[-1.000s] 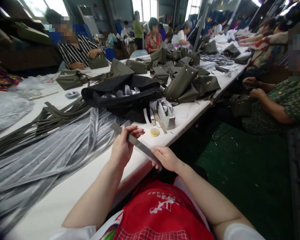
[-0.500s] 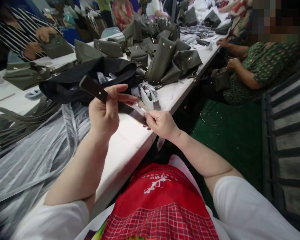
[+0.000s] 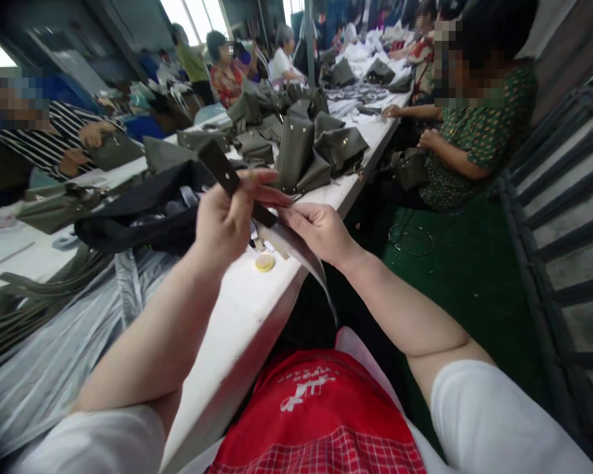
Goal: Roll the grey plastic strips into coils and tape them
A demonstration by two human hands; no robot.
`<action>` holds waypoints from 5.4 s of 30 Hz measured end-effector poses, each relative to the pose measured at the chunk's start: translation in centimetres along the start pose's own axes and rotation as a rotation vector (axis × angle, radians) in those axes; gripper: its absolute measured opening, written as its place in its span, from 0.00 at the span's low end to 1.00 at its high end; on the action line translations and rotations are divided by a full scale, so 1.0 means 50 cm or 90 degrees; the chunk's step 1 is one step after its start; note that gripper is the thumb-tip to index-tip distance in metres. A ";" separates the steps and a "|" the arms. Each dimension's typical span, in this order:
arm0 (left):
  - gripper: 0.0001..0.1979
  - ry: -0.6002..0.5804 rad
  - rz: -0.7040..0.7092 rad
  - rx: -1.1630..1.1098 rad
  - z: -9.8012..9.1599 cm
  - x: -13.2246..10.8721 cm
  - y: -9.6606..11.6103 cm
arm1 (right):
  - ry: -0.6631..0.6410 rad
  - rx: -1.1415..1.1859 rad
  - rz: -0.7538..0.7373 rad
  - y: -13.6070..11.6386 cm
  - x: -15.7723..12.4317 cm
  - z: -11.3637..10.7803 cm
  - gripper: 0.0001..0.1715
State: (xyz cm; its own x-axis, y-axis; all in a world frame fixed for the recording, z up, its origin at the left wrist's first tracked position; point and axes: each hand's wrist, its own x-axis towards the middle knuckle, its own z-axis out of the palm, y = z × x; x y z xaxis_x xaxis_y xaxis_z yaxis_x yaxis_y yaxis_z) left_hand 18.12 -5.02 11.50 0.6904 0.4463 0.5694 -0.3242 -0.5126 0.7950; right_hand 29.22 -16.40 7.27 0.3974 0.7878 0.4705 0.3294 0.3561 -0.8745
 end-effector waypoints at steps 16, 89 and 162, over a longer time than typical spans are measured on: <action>0.24 0.114 -0.119 -0.271 0.007 -0.031 0.006 | -0.358 0.310 0.196 0.083 -0.011 0.040 0.27; 0.23 0.212 -0.134 -0.071 -0.108 -0.190 -0.022 | -0.076 -0.139 -0.012 -0.004 -0.028 0.219 0.26; 0.07 -0.180 -0.111 0.245 -0.129 -0.260 -0.131 | -0.328 0.235 0.325 0.055 -0.093 0.070 0.25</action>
State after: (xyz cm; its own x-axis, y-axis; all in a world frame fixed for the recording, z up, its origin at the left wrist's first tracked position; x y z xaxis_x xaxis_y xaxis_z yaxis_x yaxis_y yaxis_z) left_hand 7.10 -2.72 0.21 0.8781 0.3612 0.3137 0.0367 -0.7047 0.7085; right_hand 25.29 -17.32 2.25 -0.0514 0.9982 -0.0312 -0.1258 -0.0375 -0.9913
